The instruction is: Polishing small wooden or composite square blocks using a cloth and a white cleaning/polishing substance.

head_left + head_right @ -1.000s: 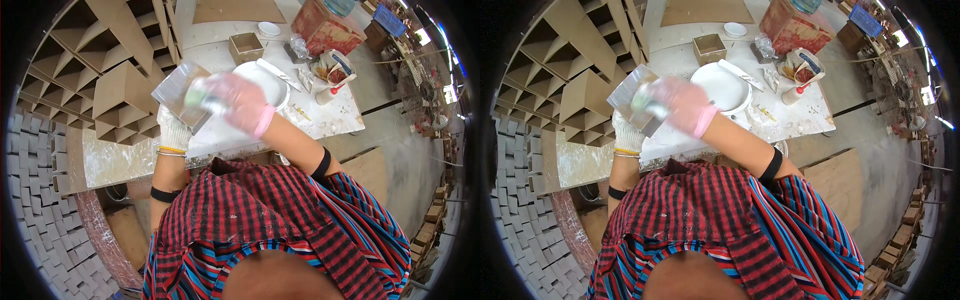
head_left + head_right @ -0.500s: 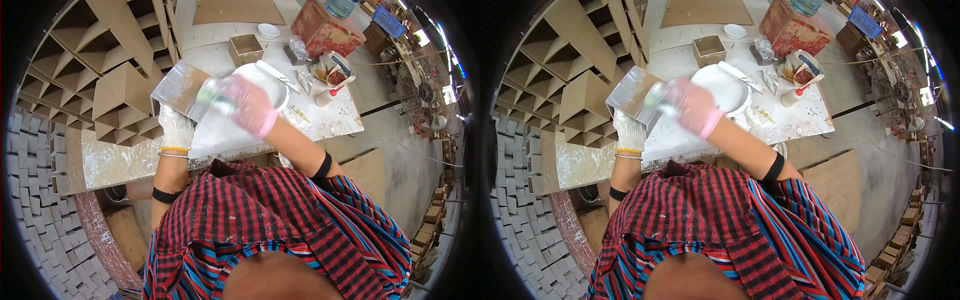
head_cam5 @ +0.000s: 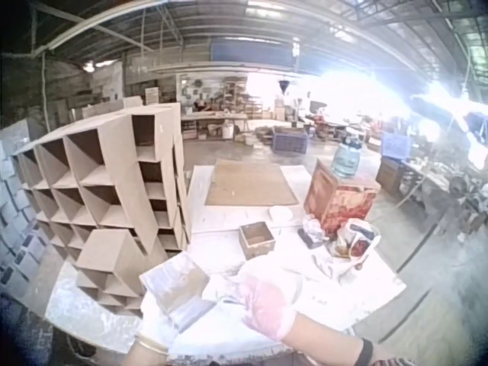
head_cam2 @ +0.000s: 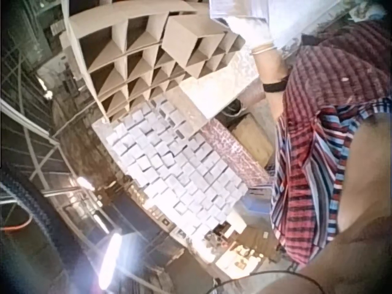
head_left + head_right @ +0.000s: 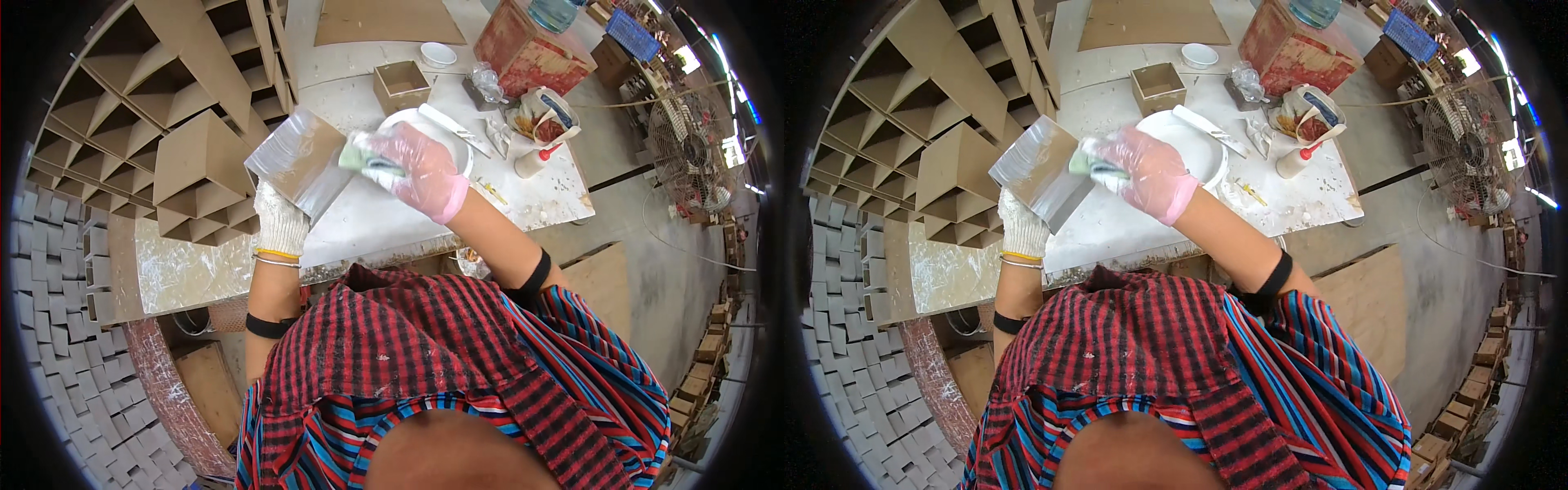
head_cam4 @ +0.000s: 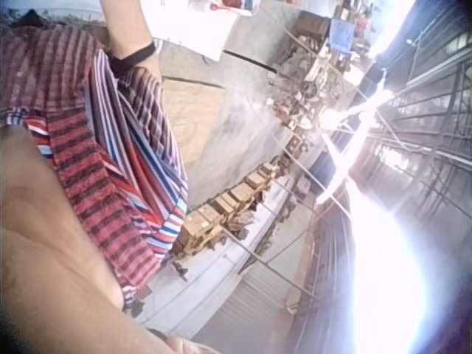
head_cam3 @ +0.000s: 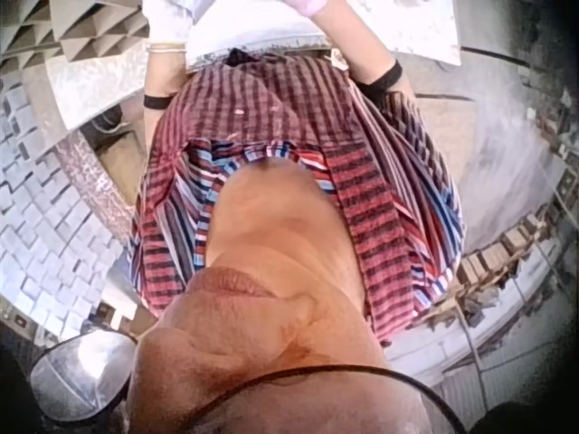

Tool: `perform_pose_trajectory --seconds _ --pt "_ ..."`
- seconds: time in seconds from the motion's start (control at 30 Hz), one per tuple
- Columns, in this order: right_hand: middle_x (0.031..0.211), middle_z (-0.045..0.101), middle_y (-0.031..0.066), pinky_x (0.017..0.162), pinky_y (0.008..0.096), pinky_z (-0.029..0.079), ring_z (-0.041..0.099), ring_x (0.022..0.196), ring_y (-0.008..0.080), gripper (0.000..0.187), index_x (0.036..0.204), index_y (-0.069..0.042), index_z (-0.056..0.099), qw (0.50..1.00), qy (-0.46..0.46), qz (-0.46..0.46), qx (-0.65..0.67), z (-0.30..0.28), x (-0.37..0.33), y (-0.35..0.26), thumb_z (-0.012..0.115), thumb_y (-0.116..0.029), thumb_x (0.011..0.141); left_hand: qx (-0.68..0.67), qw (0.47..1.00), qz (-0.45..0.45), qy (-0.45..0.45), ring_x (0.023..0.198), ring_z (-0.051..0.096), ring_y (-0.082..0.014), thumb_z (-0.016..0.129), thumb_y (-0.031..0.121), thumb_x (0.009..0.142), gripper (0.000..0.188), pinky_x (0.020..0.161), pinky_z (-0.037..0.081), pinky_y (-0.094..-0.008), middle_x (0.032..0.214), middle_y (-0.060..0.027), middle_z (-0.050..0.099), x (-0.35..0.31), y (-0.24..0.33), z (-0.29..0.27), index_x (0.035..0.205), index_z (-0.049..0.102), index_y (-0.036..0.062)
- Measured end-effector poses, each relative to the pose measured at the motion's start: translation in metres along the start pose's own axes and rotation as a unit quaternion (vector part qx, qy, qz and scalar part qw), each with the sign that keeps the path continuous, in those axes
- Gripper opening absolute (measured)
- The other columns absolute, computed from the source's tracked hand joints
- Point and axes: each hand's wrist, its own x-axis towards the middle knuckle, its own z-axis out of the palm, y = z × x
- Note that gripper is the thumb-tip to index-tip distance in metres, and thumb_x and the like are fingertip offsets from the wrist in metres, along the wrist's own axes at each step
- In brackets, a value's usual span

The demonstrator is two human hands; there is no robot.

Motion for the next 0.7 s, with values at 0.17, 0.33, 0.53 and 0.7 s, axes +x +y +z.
perform_pose_trajectory --seconds 0.17,0.33,0.53,0.7 --pt "0.091 0.059 0.0066 0.071 0.0324 0.050 0.059 0.081 0.0252 0.043 0.113 -0.018 0.061 0.997 -0.024 -0.017 0.066 0.000 0.026 0.007 0.071 -0.013 0.072 0.095 0.989 -0.039 -0.108 0.108 0.052 -0.0310 0.036 0.029 0.093 0.045 0.089 0.046 -0.0419 0.122 -0.0178 0.051 0.005 -0.006 -0.018 0.126 0.042 -0.0016" --pt "0.097 0.059 0.0061 0.077 0.0320 0.050 0.060 0.086 0.0238 0.042 0.115 -0.017 0.059 0.996 -0.050 -0.051 0.061 0.001 0.037 0.001 0.069 -0.014 0.075 -0.139 0.948 -0.096 -0.270 0.109 0.052 -0.0316 0.038 0.032 0.093 0.047 0.093 0.043 -0.0425 0.121 -0.0171 0.052 0.014 -0.010 -0.035 0.126 0.044 -0.0004" --pt "0.098 0.057 0.0060 0.074 0.0335 0.049 0.058 0.090 0.0260 0.042 0.119 -0.030 0.055 0.991 -0.101 -0.069 0.052 0.011 0.026 0.011 0.064 -0.022 0.079 -0.035 0.984 -0.111 -0.132 0.105 0.054 -0.0317 0.040 0.038 0.092 0.049 0.089 0.046 -0.0433 0.120 -0.0172 0.053 -0.001 -0.007 -0.013 0.124 0.046 0.0015" --pt "0.100 0.057 0.0037 0.074 0.0329 0.051 0.059 0.090 0.0238 0.048 0.117 -0.024 0.057 0.978 -0.071 -0.156 0.116 0.017 0.036 -0.003 0.067 -0.013 0.071 -0.032 0.983 -0.075 -0.163 0.094 0.060 -0.0314 0.041 0.035 0.091 0.046 0.081 0.051 -0.0413 0.109 -0.0181 0.059 -0.001 -0.003 -0.025 0.120 0.050 0.0015"
